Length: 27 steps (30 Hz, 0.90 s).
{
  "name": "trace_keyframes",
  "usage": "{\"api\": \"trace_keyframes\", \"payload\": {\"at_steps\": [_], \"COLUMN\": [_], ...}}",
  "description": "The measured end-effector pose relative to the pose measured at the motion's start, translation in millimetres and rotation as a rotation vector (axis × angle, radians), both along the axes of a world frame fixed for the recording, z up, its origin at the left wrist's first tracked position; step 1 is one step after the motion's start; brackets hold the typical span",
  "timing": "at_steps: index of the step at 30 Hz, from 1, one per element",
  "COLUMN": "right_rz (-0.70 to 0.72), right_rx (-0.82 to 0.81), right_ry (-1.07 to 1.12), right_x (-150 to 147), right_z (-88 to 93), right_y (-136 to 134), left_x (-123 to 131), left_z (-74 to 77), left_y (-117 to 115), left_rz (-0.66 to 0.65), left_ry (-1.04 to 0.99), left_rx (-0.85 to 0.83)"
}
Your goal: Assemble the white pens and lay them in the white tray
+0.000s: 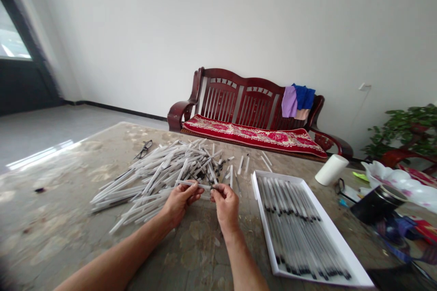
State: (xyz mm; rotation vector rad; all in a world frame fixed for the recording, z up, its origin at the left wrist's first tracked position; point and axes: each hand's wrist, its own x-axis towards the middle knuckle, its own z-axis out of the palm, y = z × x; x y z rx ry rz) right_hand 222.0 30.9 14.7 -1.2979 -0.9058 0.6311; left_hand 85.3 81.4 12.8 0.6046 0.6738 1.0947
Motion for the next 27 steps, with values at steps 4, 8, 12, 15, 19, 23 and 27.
{"api": "trace_keyframes", "payload": {"at_steps": [4,8,12,15,19,23,27], "right_rz": [-0.002,-0.006,0.019,0.006,0.061,0.071,0.005], "right_rx": [-0.008,-0.031,-0.041,-0.042,-0.09,-0.018,-0.014], "right_ry": [-0.028,-0.125,-0.386,-0.532,-0.507,-0.514,-0.552], "right_x": [0.3,2.1,4.3,3.4,0.2,-0.4,1.3], "right_z": [-2.1,-6.9,-9.5,-9.2,-5.8,-0.2,-0.1], "right_y": [0.9,0.4,-2.7,-4.1,-4.9,-7.4,-7.5], "left_x": [0.3,-0.1,0.5,1.2,0.1,-1.1,0.2], "left_z": [-0.6,-2.5,-4.3,-3.5,-1.2,0.2,1.6], "left_y": [0.3,0.3,-1.9,-3.9,-4.4,-5.2,-8.9], "left_rz": [0.0,-0.003,-0.001,0.001,0.015,0.005,-0.024], "left_ry": [0.006,0.013,0.011,0.0,0.008,0.029,0.059], "left_rx": [0.006,0.011,0.02,0.017,0.006,0.014,0.071]}}
